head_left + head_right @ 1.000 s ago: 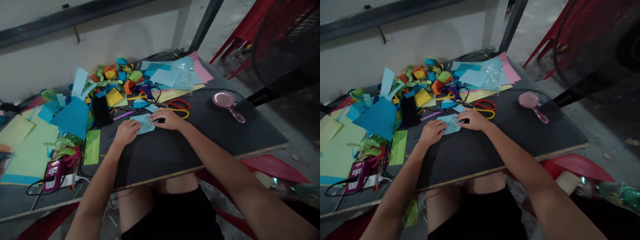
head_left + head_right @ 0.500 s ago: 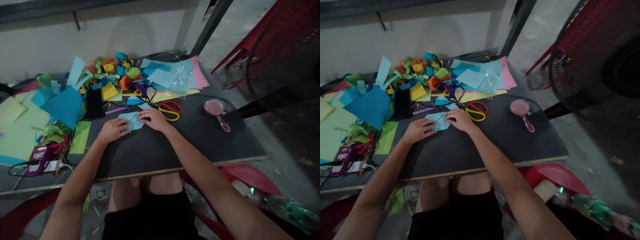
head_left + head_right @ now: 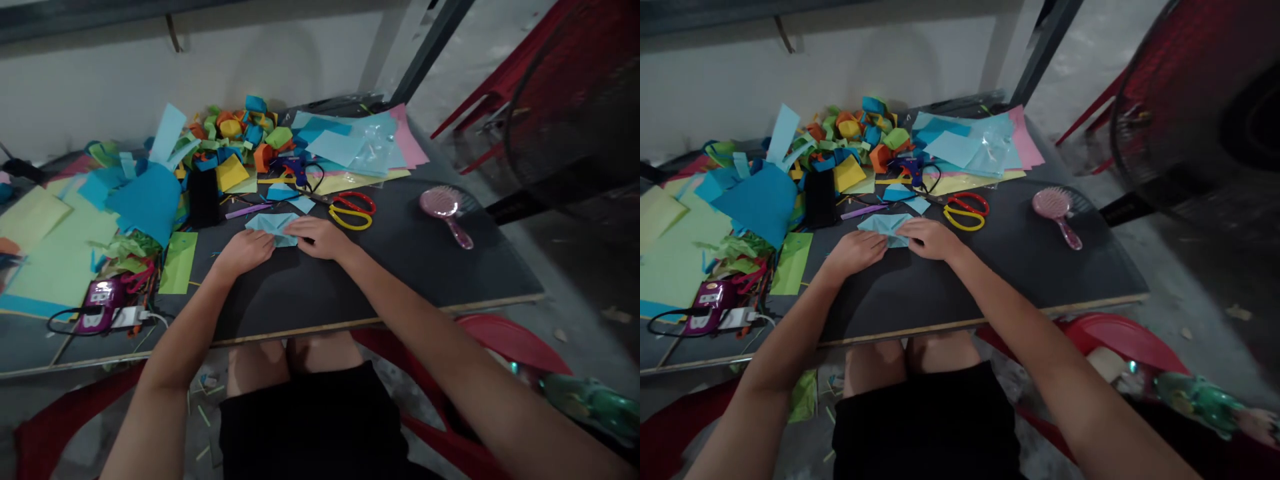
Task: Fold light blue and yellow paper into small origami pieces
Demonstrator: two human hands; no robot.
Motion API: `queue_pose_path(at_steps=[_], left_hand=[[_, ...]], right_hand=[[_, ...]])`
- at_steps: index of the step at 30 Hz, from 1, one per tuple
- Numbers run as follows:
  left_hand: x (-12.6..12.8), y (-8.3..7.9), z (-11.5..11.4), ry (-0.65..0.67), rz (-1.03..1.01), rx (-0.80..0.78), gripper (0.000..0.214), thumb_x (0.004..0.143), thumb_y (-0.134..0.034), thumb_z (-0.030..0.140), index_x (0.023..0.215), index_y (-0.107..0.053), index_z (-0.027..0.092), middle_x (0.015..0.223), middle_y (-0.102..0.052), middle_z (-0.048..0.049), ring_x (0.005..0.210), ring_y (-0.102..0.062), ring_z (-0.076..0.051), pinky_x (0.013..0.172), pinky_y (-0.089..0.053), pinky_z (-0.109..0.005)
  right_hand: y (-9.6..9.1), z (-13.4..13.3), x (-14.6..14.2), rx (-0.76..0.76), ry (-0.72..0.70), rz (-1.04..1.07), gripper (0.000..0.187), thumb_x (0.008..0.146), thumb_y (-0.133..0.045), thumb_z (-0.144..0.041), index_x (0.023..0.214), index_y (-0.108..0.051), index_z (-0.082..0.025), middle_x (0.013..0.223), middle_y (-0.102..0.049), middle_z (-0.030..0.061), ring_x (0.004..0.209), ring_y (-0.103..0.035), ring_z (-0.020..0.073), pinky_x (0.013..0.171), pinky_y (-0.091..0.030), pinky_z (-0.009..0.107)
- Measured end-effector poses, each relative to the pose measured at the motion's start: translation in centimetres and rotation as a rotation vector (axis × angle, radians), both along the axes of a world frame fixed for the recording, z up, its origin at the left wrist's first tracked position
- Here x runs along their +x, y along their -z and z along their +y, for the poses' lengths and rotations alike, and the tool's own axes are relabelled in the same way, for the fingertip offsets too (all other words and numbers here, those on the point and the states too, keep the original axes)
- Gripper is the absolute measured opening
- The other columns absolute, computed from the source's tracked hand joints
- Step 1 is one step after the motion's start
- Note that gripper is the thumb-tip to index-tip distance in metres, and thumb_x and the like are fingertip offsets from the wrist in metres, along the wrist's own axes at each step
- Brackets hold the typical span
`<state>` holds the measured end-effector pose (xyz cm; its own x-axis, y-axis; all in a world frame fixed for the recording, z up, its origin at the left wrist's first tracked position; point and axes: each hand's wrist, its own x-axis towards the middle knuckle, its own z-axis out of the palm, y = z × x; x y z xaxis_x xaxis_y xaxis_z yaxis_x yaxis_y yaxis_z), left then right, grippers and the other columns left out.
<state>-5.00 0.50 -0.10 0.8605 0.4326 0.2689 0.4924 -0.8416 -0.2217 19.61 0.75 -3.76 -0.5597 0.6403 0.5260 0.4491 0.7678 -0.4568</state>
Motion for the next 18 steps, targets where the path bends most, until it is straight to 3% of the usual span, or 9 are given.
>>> queue_pose_path(at_steps=[3, 6, 13, 18], left_hand=[[0.2, 0.0, -0.2, 0.049, 0.031, 0.023, 0.030, 0.099, -0.045, 0.021, 0.084, -0.070, 0.014, 0.080, -0.072, -0.0072, 0.073, -0.067, -0.017, 0.063, -0.045, -0.029], [0.3, 0.1, -0.1, 0.067, 0.028, 0.030, 0.033, 0.099, -0.044, 0.022, 0.079, -0.069, 0.014, 0.075, -0.070, -0.0070, 0.067, -0.065, -0.017, 0.059, -0.042, -0.029], [0.8, 0.3, 0.1, -0.020, 0.039, -0.078, 0.040, 0.100, -0.039, 0.028, 0.085, -0.072, 0.012, 0.081, -0.071, -0.0115, 0.070, -0.066, -0.021, 0.059, -0.042, -0.031], [0.5, 1.1, 0.7, -0.061, -0.179, -0.192, 0.024, 0.094, -0.057, 0.033, 0.099, -0.075, 0.019, 0.107, -0.075, -0.0076, 0.101, -0.069, -0.022, 0.081, -0.050, -0.034]], right_hand=[[-0.2, -0.3, -0.3, 0.048, -0.017, -0.001, 0.029, 0.083, -0.066, -0.035, 0.108, -0.076, -0.022, 0.097, -0.078, 0.0074, 0.093, -0.073, 0.0244, 0.089, -0.058, 0.041], [-0.4, -0.2, -0.4, 0.059, -0.034, -0.008, 0.024, 0.079, -0.071, -0.046, 0.089, -0.078, -0.025, 0.091, -0.078, 0.0051, 0.091, -0.073, 0.0243, 0.086, -0.057, 0.040], [0.0, 0.0, -0.5, 0.133, 0.010, -0.020, 0.019, 0.086, -0.058, -0.026, 0.082, -0.076, -0.024, 0.086, -0.078, 0.0031, 0.084, -0.073, 0.0203, 0.084, -0.056, 0.036], [-0.4, -0.2, -0.5, 0.093, 0.001, -0.012, 0.018, 0.084, -0.058, -0.024, 0.081, -0.076, -0.022, 0.088, -0.077, 0.0064, 0.086, -0.073, 0.0204, 0.088, -0.055, 0.036]])
